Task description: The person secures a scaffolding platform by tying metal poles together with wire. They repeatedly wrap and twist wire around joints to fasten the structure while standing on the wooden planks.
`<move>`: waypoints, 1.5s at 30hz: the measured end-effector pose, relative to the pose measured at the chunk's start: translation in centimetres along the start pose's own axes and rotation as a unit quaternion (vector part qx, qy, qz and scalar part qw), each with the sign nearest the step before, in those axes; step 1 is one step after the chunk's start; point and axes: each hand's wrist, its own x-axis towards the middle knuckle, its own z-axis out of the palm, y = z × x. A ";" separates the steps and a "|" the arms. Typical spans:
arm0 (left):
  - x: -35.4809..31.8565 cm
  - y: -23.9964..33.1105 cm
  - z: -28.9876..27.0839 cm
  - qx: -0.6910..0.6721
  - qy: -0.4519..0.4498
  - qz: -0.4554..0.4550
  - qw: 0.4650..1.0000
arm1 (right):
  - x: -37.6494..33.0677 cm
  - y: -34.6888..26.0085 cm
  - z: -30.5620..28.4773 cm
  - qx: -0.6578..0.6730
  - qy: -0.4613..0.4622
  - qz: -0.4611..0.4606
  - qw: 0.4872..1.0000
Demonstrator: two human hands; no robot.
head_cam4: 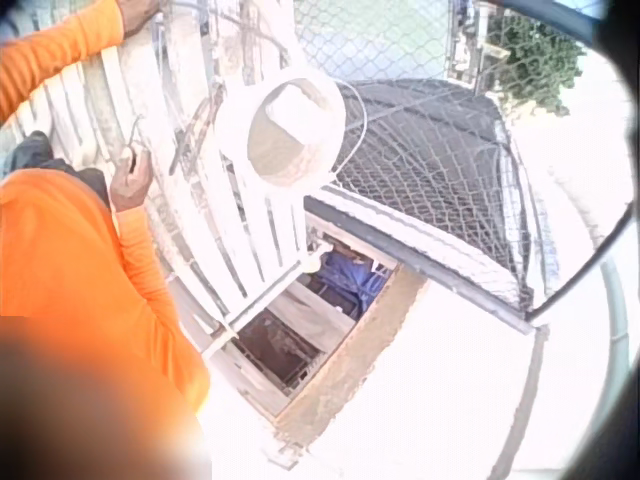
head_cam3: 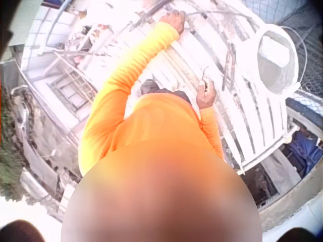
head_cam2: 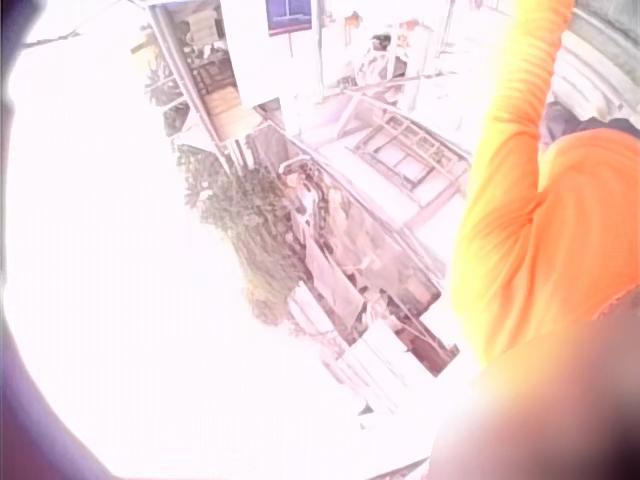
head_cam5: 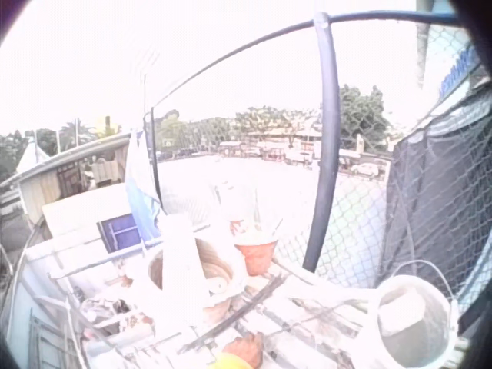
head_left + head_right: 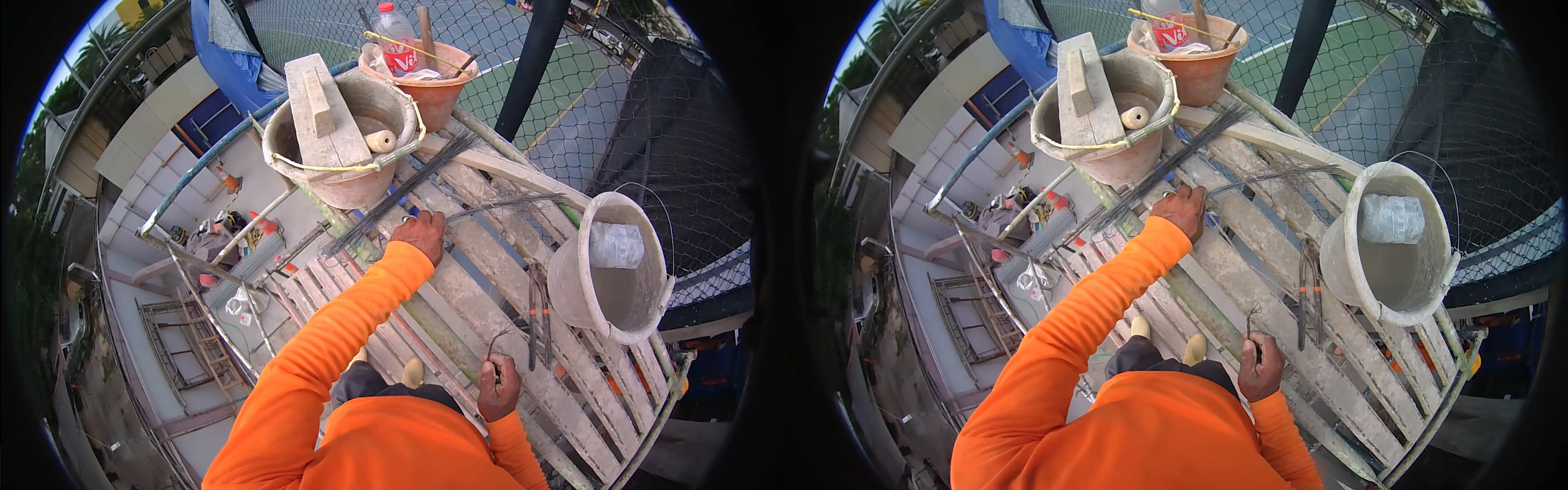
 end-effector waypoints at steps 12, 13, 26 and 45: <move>-3.3 -6.6 -8.4 -0.254 0.067 -0.007 0.965 | 6.1 -3.3 4.4 -0.090 0.143 -0.071 0.983; -3.2 -7.1 -8.0 -0.254 0.065 0.009 0.965 | 7.2 -4.0 3.7 -0.137 0.184 -0.127 0.965; 0.7 -6.5 -2.7 -0.512 -0.104 -0.033 0.852 | 14.7 -6.3 -6.4 -0.596 0.312 -0.142 0.727; 12.0 6.3 6.1 -0.442 -0.078 0.004 0.894 | 14.0 -5.2 -6.6 -0.524 0.349 -0.171 0.758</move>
